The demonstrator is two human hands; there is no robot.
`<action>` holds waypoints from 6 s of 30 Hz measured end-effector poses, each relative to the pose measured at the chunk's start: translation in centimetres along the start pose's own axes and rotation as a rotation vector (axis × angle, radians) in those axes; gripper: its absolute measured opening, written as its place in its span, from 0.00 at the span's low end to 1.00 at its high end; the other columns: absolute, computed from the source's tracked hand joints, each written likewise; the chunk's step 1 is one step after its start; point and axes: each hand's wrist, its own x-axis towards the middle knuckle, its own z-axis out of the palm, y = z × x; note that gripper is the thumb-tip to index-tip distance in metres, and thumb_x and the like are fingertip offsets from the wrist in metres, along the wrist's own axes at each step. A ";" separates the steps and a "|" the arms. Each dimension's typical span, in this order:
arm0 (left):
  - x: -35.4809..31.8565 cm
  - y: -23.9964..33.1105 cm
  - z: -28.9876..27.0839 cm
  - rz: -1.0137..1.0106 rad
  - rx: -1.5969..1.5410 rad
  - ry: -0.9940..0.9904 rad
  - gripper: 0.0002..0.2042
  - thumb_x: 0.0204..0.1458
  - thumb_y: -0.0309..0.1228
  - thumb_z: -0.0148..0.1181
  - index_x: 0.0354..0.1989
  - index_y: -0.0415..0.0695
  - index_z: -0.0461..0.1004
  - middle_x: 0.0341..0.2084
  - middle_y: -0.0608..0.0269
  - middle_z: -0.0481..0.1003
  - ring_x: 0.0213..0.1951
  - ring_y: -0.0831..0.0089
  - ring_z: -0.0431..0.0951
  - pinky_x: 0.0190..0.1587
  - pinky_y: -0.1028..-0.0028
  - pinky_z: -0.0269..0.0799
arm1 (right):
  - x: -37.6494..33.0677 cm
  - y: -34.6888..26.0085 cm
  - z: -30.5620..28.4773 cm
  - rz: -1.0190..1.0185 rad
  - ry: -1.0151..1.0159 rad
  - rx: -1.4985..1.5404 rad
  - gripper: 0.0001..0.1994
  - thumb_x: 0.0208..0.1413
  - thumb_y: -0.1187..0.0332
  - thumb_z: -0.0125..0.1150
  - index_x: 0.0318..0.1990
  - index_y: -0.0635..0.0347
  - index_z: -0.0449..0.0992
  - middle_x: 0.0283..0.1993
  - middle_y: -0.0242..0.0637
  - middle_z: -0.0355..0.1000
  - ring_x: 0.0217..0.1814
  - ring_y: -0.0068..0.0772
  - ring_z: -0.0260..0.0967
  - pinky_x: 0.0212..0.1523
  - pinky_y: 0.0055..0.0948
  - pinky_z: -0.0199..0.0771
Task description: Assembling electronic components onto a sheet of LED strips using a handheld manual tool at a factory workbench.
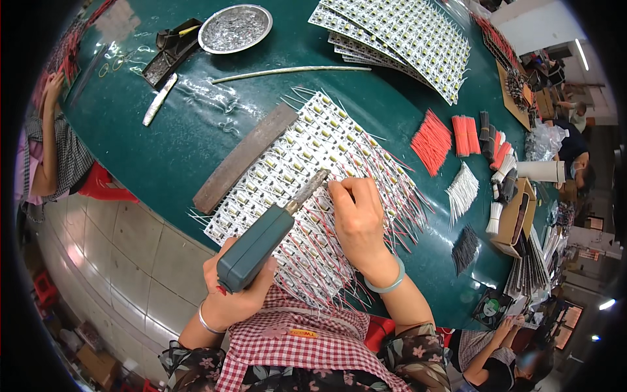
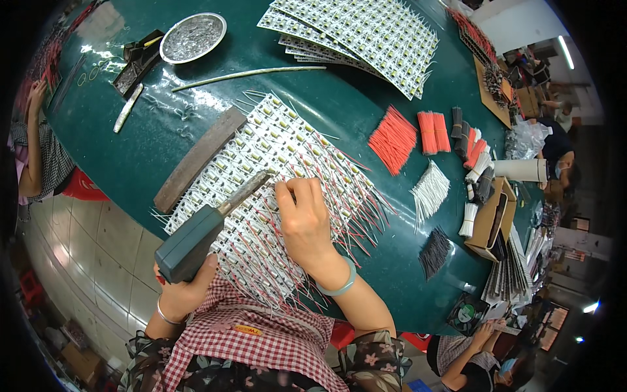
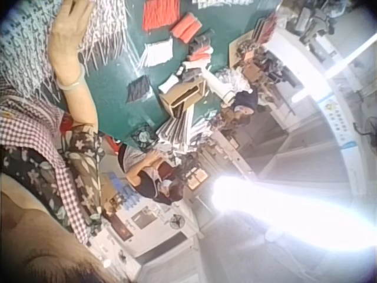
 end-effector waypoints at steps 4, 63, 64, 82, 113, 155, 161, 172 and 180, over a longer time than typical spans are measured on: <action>-0.2 -0.2 -0.3 0.016 -0.023 -0.006 0.12 0.48 0.19 0.69 0.43 0.32 0.80 0.33 0.55 0.79 0.26 0.71 0.78 0.29 0.75 0.72 | 0.0 0.0 0.0 -0.004 0.000 -0.011 0.19 0.43 0.85 0.59 0.47 0.73 0.76 0.42 0.47 0.69 0.43 0.47 0.67 0.41 0.37 0.74; -1.9 -0.5 -1.4 0.016 -0.013 0.006 0.13 0.50 0.19 0.69 0.44 0.32 0.78 0.33 0.57 0.79 0.29 0.75 0.79 0.33 0.75 0.73 | -1.3 -1.8 0.1 -0.028 0.043 0.025 0.19 0.44 0.86 0.61 0.48 0.71 0.75 0.41 0.46 0.70 0.41 0.46 0.67 0.41 0.38 0.72; -2.0 -0.5 -1.5 0.000 -0.019 0.005 0.13 0.49 0.19 0.69 0.44 0.32 0.78 0.33 0.57 0.79 0.29 0.75 0.79 0.33 0.75 0.73 | -1.3 -2.0 0.0 -0.026 0.056 0.031 0.19 0.44 0.85 0.62 0.47 0.71 0.75 0.41 0.46 0.70 0.41 0.46 0.67 0.41 0.38 0.72; -3.2 -0.8 -2.1 -0.016 -0.027 -0.013 0.14 0.51 0.20 0.69 0.45 0.32 0.78 0.33 0.58 0.80 0.29 0.76 0.78 0.33 0.76 0.73 | -2.0 -3.0 0.8 -0.023 0.075 0.048 0.17 0.43 0.84 0.62 0.45 0.69 0.77 0.40 0.44 0.72 0.40 0.44 0.69 0.39 0.37 0.74; -3.4 -1.0 -2.0 -0.124 -0.067 -0.013 0.08 0.50 0.20 0.68 0.39 0.35 0.78 0.26 0.61 0.76 0.25 0.75 0.75 0.28 0.74 0.69 | -2.0 -3.3 0.7 -0.062 0.020 -0.021 0.18 0.44 0.83 0.60 0.47 0.71 0.77 0.43 0.44 0.71 0.43 0.44 0.69 0.40 0.35 0.74; -4.8 -1.3 -2.6 0.013 -0.047 0.075 0.10 0.49 0.19 0.69 0.40 0.33 0.79 0.32 0.57 0.79 0.28 0.71 0.79 0.32 0.73 0.73 | -1.8 -3.3 0.6 -0.089 0.088 -0.042 0.16 0.43 0.84 0.60 0.44 0.69 0.77 0.41 0.43 0.71 0.40 0.44 0.68 0.37 0.36 0.73; -5.2 -1.3 -2.7 0.007 -0.038 0.079 0.11 0.49 0.18 0.69 0.41 0.33 0.79 0.33 0.56 0.79 0.30 0.71 0.80 0.33 0.74 0.74 | -2.7 -4.6 0.3 -0.058 0.079 0.025 0.17 0.43 0.84 0.62 0.44 0.68 0.77 0.38 0.42 0.71 0.39 0.44 0.68 0.39 0.38 0.72; -5.5 -0.9 -3.1 -0.087 -0.037 -0.010 0.10 0.51 0.19 0.68 0.41 0.34 0.78 0.32 0.59 0.79 0.29 0.74 0.79 0.33 0.75 0.73 | -3.3 -4.8 1.0 -0.041 0.036 0.066 0.18 0.43 0.85 0.60 0.46 0.70 0.77 0.40 0.44 0.71 0.41 0.45 0.67 0.40 0.37 0.72; -5.6 -1.7 -2.7 -0.082 -0.023 -0.003 0.09 0.51 0.21 0.69 0.39 0.35 0.77 0.27 0.58 0.77 0.25 0.73 0.77 0.31 0.74 0.72 | -3.4 -4.7 1.1 -0.056 0.027 0.031 0.20 0.42 0.85 0.59 0.47 0.70 0.76 0.41 0.44 0.70 0.42 0.45 0.67 0.39 0.37 0.72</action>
